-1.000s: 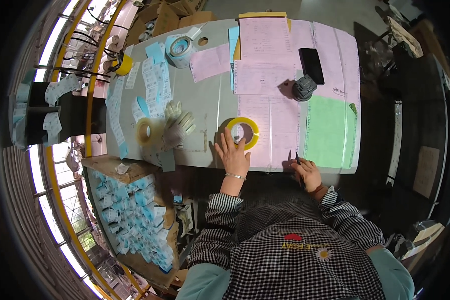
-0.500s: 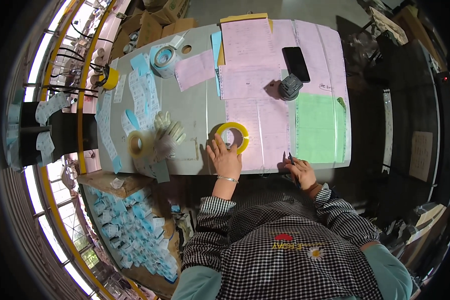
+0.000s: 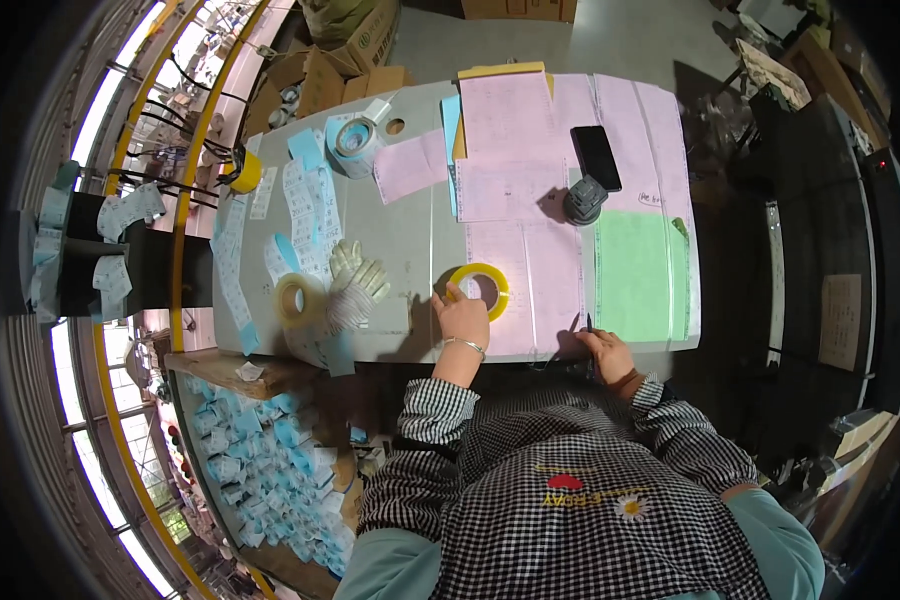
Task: The recorder writes on a green sheet, then moves and organizes several long, packaged building components in a manufacturing warehouse.
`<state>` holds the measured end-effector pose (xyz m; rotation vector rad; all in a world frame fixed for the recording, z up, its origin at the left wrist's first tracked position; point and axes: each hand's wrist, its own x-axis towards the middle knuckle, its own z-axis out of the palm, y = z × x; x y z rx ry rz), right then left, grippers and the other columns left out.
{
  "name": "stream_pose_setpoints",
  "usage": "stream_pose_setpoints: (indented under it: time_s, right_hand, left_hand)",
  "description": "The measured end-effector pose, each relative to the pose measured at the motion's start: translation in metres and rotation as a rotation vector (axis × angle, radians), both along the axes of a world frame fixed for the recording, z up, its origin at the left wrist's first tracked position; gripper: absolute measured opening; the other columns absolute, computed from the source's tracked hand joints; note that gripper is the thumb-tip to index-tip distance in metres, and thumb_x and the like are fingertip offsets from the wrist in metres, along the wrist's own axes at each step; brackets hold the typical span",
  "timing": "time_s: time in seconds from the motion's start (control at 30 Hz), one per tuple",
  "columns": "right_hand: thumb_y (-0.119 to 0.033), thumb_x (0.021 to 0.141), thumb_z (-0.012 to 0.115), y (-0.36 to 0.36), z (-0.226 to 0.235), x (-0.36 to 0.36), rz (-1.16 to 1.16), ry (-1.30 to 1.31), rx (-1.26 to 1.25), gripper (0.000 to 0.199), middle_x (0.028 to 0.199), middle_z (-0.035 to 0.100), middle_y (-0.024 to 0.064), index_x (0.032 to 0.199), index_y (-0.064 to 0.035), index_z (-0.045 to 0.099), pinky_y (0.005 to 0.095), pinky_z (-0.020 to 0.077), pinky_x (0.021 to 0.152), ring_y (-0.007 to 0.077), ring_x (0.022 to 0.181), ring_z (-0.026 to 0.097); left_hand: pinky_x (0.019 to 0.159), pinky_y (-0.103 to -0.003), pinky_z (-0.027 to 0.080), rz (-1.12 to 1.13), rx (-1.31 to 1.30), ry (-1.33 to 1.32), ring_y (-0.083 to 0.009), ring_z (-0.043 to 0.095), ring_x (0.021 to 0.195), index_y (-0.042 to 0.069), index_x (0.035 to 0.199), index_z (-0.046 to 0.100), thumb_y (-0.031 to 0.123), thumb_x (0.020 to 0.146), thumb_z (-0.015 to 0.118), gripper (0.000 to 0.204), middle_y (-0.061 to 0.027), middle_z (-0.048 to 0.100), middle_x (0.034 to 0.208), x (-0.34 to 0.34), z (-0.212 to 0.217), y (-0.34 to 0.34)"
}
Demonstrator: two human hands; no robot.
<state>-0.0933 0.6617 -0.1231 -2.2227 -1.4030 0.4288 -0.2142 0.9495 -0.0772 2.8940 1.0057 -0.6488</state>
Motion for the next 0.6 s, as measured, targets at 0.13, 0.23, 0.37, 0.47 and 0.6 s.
stream_pose_setpoints:
  time_s: [0.13,0.23,0.37,0.47,0.6]
  right_hand:
    - [-0.006,0.082,0.051,0.026,0.003,0.009,0.070,-0.026,-0.078,0.037,0.106,0.067,0.0116,0.119,-0.0075,0.056,0.0413,0.0490,0.084,0.0301,0.096,0.064]
    - [-0.012,0.086,0.051,0.038,0.007,0.007,0.019,-0.200,-0.101,0.034,0.101,0.067,0.0119,0.119,-0.0092,0.054,0.0389,0.0483,0.083,0.0288,0.097,0.062]
    - [-0.016,0.088,0.050,0.049,-0.008,-0.008,0.058,-0.178,-0.371,0.051,0.110,0.065,0.0110,0.139,-0.0128,0.046,0.0448,0.0487,0.087,0.0294,0.104,0.061]
    - [-0.022,0.091,0.047,0.048,-0.021,-0.014,0.061,-0.182,-0.304,0.054,0.109,0.064,0.0090,0.145,-0.0243,0.041,0.0450,0.0525,0.079,0.0281,0.103,0.062]
    - [-0.029,0.092,0.047,0.047,0.005,-0.010,0.064,-0.157,-0.264,0.053,0.100,0.068,0.0101,0.144,-0.0202,0.042,0.0456,0.0542,0.074,0.0322,0.091,0.066]
  left_hand:
    - [0.114,-0.056,0.023,0.035,-0.076,0.030,-0.0393,0.058,0.119,0.006,0.109,0.073,0.015,0.091,0.051,0.031,-0.0316,0.043,0.143,0.005,0.007,0.002]
    - [0.110,-0.058,0.026,-0.009,-0.060,0.001,-0.0390,0.059,0.117,0.007,0.106,0.074,0.017,0.091,0.050,0.030,-0.0292,0.049,0.139,0.009,0.007,0.000]
    - [0.107,-0.058,0.030,-0.085,-0.074,0.034,-0.0334,0.046,0.131,0.009,0.116,0.070,0.022,0.091,0.050,0.034,-0.0150,0.063,0.127,-0.004,-0.033,0.011]
    - [0.106,-0.054,0.034,-0.077,-0.144,0.127,-0.0285,0.058,0.122,0.011,0.112,0.072,0.018,0.093,0.048,0.032,-0.0117,0.068,0.121,-0.007,-0.024,0.012]
    - [0.092,-0.050,0.045,-0.082,-0.012,-0.022,-0.0323,0.066,0.105,0.009,0.100,0.076,0.023,0.090,0.052,0.029,-0.0169,0.071,0.105,-0.016,-0.023,0.014]
